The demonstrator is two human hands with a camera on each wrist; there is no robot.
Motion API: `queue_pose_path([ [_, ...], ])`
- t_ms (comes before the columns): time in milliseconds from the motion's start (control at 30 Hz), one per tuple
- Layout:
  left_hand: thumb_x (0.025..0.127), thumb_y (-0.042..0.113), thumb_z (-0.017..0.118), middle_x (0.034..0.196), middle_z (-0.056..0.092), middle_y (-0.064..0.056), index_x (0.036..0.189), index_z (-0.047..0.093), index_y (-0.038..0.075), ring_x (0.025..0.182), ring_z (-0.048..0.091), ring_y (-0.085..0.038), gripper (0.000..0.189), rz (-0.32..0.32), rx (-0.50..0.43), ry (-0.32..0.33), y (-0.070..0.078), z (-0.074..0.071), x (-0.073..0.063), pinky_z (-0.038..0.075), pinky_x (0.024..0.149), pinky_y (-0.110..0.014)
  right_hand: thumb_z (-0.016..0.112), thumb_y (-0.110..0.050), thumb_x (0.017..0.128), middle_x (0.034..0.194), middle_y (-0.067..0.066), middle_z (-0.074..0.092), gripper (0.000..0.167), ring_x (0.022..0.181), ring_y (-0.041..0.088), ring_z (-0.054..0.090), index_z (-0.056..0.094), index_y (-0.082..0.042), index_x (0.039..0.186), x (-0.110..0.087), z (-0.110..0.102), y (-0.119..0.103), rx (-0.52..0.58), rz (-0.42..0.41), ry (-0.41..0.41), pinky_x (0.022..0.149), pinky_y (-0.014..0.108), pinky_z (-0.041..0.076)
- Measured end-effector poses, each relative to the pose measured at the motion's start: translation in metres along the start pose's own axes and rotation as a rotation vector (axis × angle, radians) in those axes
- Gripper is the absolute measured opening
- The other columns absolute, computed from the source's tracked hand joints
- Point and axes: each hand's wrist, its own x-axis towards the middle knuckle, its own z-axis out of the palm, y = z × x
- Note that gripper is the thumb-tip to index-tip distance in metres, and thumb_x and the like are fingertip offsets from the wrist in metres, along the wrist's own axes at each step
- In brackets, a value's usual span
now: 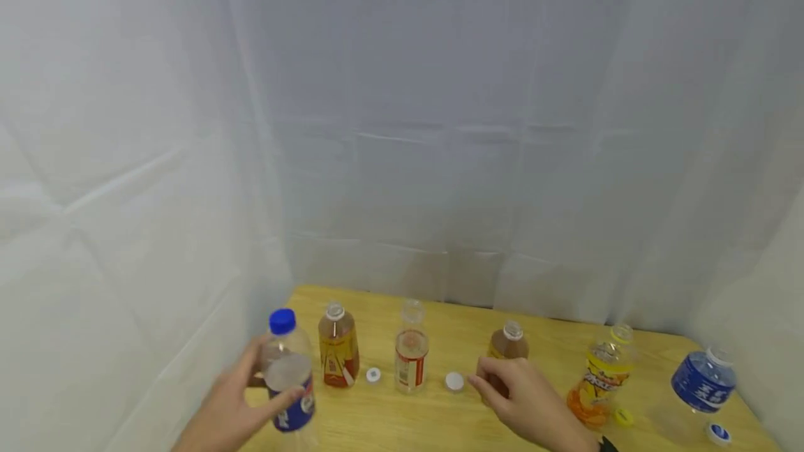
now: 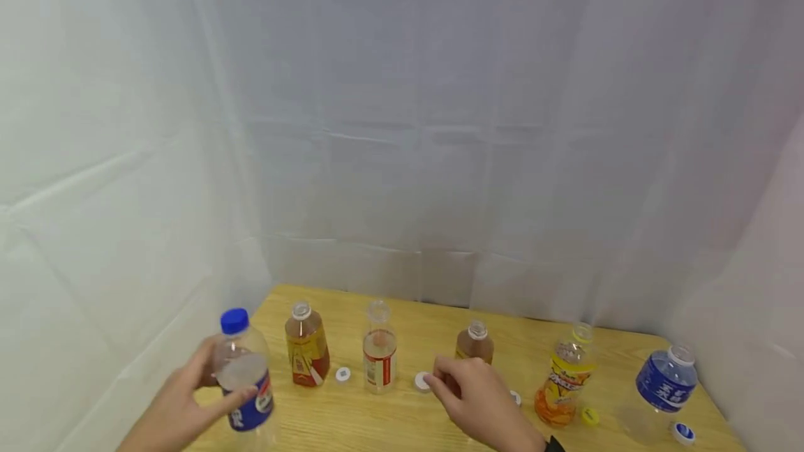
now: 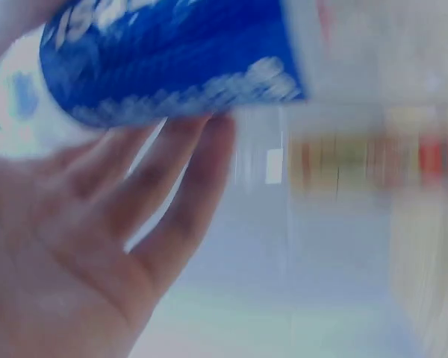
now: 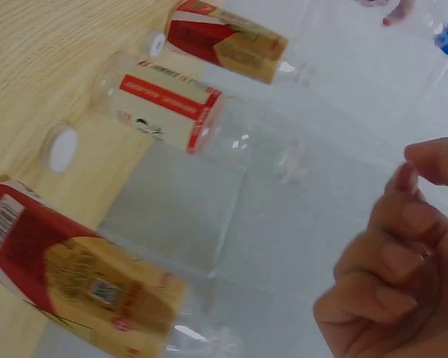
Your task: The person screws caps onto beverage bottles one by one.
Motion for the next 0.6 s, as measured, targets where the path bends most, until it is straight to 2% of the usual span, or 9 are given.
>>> queue_pose_path([
  [67,0.089,0.045,0.078,0.125,0.066,-0.018,0.148,0.04,0.011,0.107,0.067,-0.031,0.079,-0.045,0.089,0.146,-0.018,-0.018,0.02,0.06,0.082,-0.045,0.058,-0.043,0.103,0.059,-0.016,0.043,0.03,0.051,-0.003,0.036,0.058,-0.026,0.078,0.002,0.006,0.012,0.037,-0.017,-0.055,0.046,0.018,0.036],
  [167,0.09,0.05,0.075,0.135,0.056,-0.029,0.153,0.033,0.006,0.117,0.06,-0.046,0.087,-0.068,0.139,0.24,-0.047,-0.025,0.07,0.057,0.091,-0.055,0.06,-0.037,0.103,0.063,-0.017,0.048,0.023,0.053,-0.004,0.04,0.06,-0.024,0.084,0.004,0.014,0.03,0.072,-0.019,-0.129,0.048,0.018,0.039],
  [233,0.09,0.052,0.073,0.141,0.05,-0.032,0.156,0.029,0.006,0.122,0.056,-0.05,0.092,-0.103,0.128,0.271,-0.064,-0.02,0.106,0.054,0.094,-0.059,0.062,-0.032,0.102,0.066,-0.017,0.051,0.017,0.055,-0.004,0.044,0.062,-0.023,0.087,0.004,0.02,0.038,0.098,0.01,-0.178,0.05,0.019,0.042],
  [333,0.09,0.048,0.075,0.141,0.049,-0.034,0.158,0.026,0.005,0.122,0.056,-0.053,0.094,-0.11,0.093,0.32,-0.088,-0.005,0.158,0.052,0.096,-0.062,0.066,-0.027,0.1,0.067,-0.016,0.053,0.013,0.055,-0.002,0.046,0.063,-0.021,0.089,0.002,0.026,0.046,0.107,0.085,-0.235,0.05,0.02,0.041],
  [433,0.091,0.042,0.075,0.142,0.048,-0.035,0.158,0.023,0.003,0.122,0.055,-0.054,0.093,-0.113,0.078,0.351,-0.108,0.008,0.202,0.051,0.096,-0.064,0.068,-0.024,0.097,0.069,-0.017,0.054,0.01,0.058,-0.002,0.047,0.063,-0.019,0.089,0.002,0.03,0.05,0.095,0.118,-0.268,0.052,0.021,0.041],
  [567,0.091,0.035,0.076,0.144,0.048,-0.036,0.158,0.021,0.002,0.124,0.054,-0.054,0.092,-0.137,0.09,0.39,-0.131,0.013,0.245,0.049,0.098,-0.065,0.071,-0.027,0.094,0.073,-0.022,0.054,0.01,0.064,-0.006,0.049,0.064,-0.021,0.089,0.005,0.037,0.056,0.059,0.093,-0.275,0.057,0.019,0.043],
  [600,0.091,0.033,0.076,0.144,0.048,-0.035,0.158,0.022,0.003,0.125,0.053,-0.053,0.091,-0.147,0.093,0.398,-0.136,0.011,0.246,0.048,0.099,-0.065,0.071,-0.028,0.094,0.075,-0.024,0.055,0.01,0.065,-0.007,0.05,0.065,-0.022,0.089,0.004,0.041,0.054,0.062,0.08,-0.27,0.057,0.019,0.044],
])
